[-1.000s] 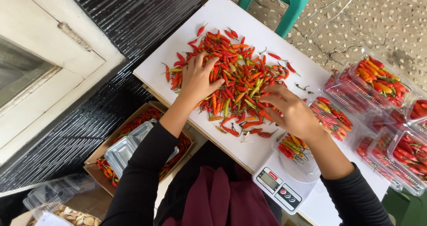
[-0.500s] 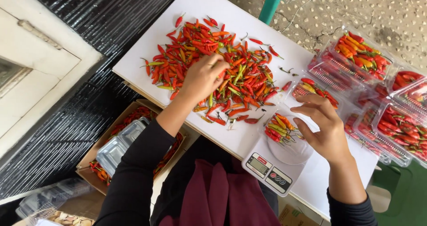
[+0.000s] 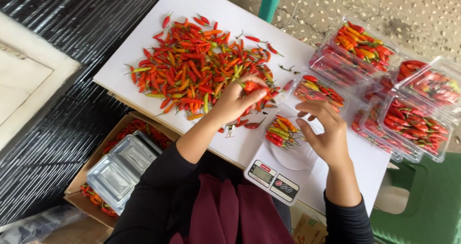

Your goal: Weighing red chili peppers on a digital scale for packaging

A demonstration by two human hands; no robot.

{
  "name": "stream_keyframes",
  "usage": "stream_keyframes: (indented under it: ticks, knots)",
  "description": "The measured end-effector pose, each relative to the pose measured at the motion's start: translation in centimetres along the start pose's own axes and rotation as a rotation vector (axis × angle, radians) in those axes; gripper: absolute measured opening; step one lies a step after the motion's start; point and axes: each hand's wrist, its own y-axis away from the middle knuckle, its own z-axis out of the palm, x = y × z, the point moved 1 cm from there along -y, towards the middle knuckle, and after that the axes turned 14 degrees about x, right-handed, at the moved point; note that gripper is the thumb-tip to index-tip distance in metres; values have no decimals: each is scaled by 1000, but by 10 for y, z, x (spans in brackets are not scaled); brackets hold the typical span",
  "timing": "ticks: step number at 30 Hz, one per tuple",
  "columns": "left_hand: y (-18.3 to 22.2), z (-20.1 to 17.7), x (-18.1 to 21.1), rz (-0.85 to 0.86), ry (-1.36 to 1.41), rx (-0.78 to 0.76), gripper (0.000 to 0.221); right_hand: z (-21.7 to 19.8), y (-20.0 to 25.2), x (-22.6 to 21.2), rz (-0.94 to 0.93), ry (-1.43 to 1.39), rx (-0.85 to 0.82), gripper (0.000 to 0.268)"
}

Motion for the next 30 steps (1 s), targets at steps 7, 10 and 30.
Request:
stream_keyframes:
  ticks: [7,10,30]
  knots:
    - [-7,65,-13,-221,363,-126,24,0,-20,-17,89,-83,-30,38]
    - [-13,81,-15,-246,400,-142,23,-8,-19,-9,116,-55,14,28]
    - [-31,103,-12,12,267,-30,17,-20,-9,52,590,-354,228,49]
